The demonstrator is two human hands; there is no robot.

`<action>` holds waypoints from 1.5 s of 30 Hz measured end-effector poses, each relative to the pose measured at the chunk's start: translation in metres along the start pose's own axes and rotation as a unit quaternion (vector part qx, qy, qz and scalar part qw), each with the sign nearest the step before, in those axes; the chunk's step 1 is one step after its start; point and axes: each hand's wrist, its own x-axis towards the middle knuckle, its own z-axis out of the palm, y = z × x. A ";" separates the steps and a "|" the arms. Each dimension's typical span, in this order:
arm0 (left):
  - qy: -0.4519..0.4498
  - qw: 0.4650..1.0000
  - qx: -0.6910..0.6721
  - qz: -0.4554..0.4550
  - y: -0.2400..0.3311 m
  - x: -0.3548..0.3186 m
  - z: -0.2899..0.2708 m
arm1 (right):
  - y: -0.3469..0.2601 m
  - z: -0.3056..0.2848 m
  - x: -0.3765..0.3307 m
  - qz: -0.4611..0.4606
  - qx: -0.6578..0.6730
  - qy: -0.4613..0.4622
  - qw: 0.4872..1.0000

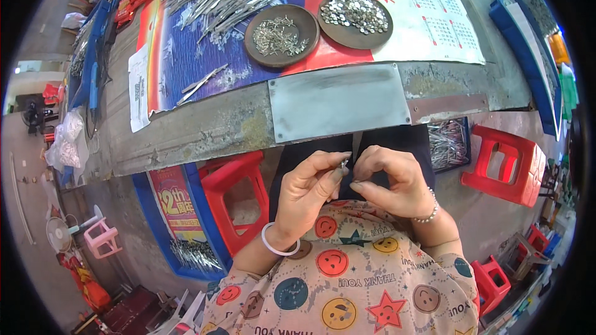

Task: Manually assembling small metal pins and circular washers at a workshop table.

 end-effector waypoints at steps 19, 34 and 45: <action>-0.063 0.997 0.000 0.035 -0.018 -0.012 0.018 | 0.007 0.018 -0.025 -0.087 -0.048 0.143 0.985; -0.128 0.986 0.043 0.099 -0.013 -0.011 0.025 | 0.016 0.005 -0.026 0.086 0.465 0.032 0.881; -0.053 0.934 0.227 0.270 -0.004 -0.010 0.049 | -0.007 0.026 -0.029 -0.065 0.215 0.233 0.946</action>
